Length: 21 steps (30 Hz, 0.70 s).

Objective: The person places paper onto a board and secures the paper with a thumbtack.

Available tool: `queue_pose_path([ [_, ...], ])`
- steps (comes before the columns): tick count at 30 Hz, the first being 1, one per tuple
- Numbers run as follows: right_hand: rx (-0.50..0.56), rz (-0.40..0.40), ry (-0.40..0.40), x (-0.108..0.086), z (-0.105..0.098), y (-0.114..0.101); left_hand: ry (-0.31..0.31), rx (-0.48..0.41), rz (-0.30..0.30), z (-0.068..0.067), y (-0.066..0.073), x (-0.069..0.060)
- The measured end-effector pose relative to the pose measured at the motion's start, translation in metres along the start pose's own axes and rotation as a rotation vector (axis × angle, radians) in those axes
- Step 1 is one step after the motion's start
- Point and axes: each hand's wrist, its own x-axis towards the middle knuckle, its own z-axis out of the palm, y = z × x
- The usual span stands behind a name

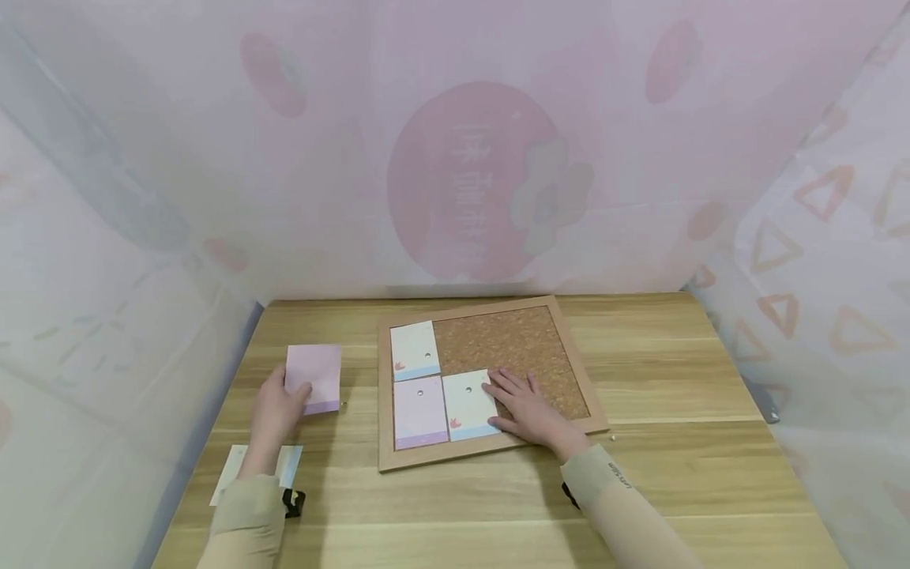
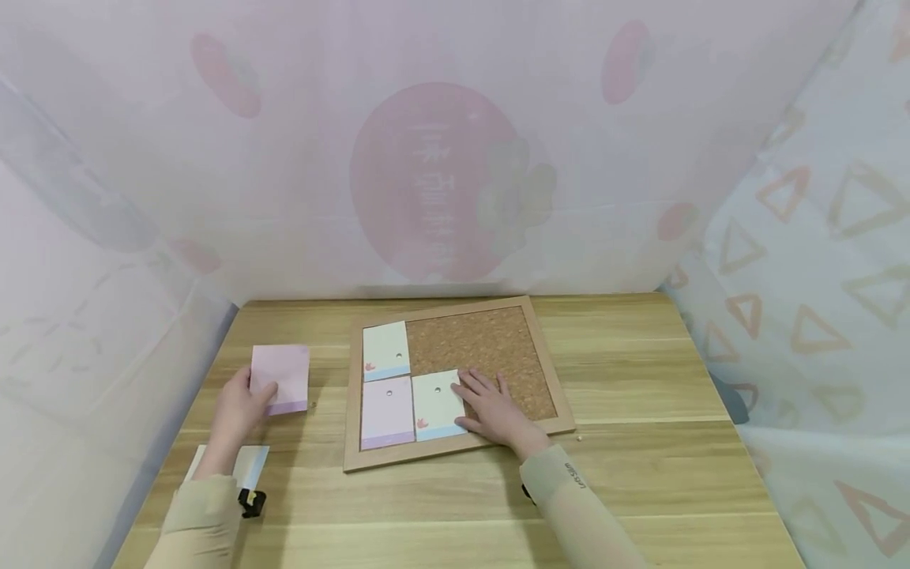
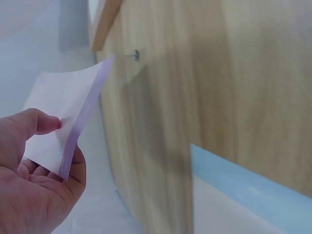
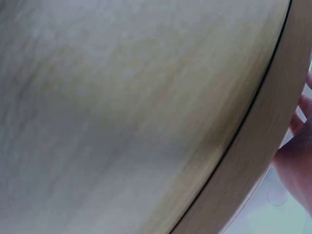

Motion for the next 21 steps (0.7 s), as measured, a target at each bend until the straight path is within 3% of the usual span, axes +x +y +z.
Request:
queue_pose_path([
  [6, -0.012, 0.012, -0.005, 0.001, 0.0, 0.0, 0.01, -0.034, 0.036, 0.008, 0.025, 0.0],
  [15, -0.001, 0.005, 0.005, -0.001, -0.002, -0.002, -0.023, -0.18, 0.102, 0.041, 0.058, 0.003],
  [21, 0.001, 0.007, 0.007, -0.002, -0.003, -0.003, -0.045, -0.276, 0.091, 0.059, 0.081, 0.003],
])
